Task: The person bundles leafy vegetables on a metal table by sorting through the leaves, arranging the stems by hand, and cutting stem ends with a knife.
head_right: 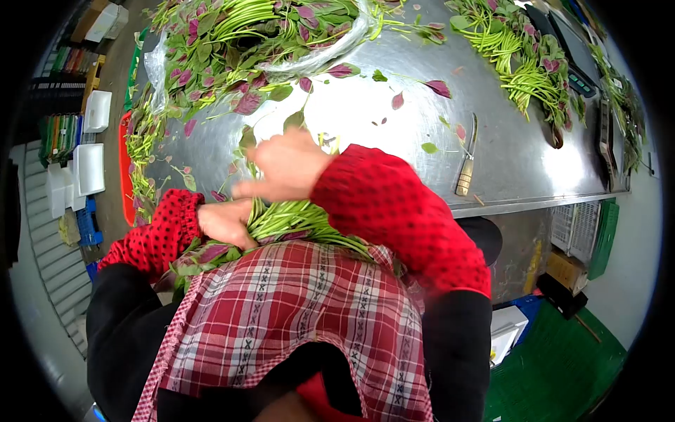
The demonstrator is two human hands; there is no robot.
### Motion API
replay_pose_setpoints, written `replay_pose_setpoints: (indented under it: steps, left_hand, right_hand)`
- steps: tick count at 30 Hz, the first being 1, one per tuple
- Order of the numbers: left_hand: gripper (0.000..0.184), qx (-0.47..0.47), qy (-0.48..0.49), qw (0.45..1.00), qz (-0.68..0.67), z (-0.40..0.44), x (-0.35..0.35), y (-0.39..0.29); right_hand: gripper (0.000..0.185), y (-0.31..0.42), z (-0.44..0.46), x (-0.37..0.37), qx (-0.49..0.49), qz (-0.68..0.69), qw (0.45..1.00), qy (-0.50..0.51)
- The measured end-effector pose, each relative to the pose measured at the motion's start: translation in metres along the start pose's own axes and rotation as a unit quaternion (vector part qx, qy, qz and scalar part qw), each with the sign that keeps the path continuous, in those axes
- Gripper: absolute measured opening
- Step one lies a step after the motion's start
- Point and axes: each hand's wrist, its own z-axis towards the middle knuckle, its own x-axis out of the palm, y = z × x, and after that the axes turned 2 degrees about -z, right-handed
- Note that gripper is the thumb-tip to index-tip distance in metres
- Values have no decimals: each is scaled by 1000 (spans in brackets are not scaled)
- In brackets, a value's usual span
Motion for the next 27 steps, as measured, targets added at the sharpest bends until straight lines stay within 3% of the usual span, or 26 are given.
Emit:
replay_pose_setpoints:
  steps: [1,3,6,8,10,12,14,15,16,17,19,20,22,24,26,27]
  left_hand:
    - [27,-35,13,999,21,-3,-1,-3]
    - [23,-84,40,995,36,-10,-4,-15]
    - [29,-104,22,994,6,-13,-2,-7]
    - [30,-65,26,998,-2,-8,-4,-5]
    - [29,-99,52,990,87,-2,-6,-10]
    - [34,-90,49,992,76,0,-4,-11]
    - [43,65,11,996,58,1,-2,-3]
    - [43,59,15,996,61,-1,-3,-8]
    - [46,14,23,994,102,-6,-4,-20]
    - [49,-28,27,989,141,-9,-5,-26]
    - [49,-49,36,993,99,-13,-6,-17]
    - [48,-68,50,995,56,-12,-5,-9]
    - [45,-15,32,999,19,-12,-4,2]
    - [44,-94,77,992,33,-12,-9,-7]
    - [47,-78,74,994,21,-9,-10,8]
    - [49,-22,32,999,-24,-8,-6,9]
  right_hand:
    - [33,-8,-1,10,-3,1,1000,-3]
    - [38,-35,-6,23,51,244,937,243]
    - [29,-84,-47,30,154,128,968,154]
    - [25,-89,-47,18,211,42,961,174]
    - [23,-77,-42,-5,149,-288,945,52]
    - [25,-34,-16,-35,53,-96,991,-81]
    - [27,-2,8,-14,-146,133,966,-169]
    - [27,2,4,-6,-143,135,965,-176]
    - [30,3,-1,7,-89,151,984,24]
    - [34,2,-3,22,-36,157,961,226]
    - [59,-32,-37,42,71,161,928,330]
    - [54,-55,-58,45,80,71,945,310]
    - [45,-93,-100,30,139,178,963,150]
    - [40,-137,-130,1,250,-79,961,86]
    - [38,-163,-148,-43,261,-194,945,17]
    - [30,-144,-138,-67,285,-270,918,62]
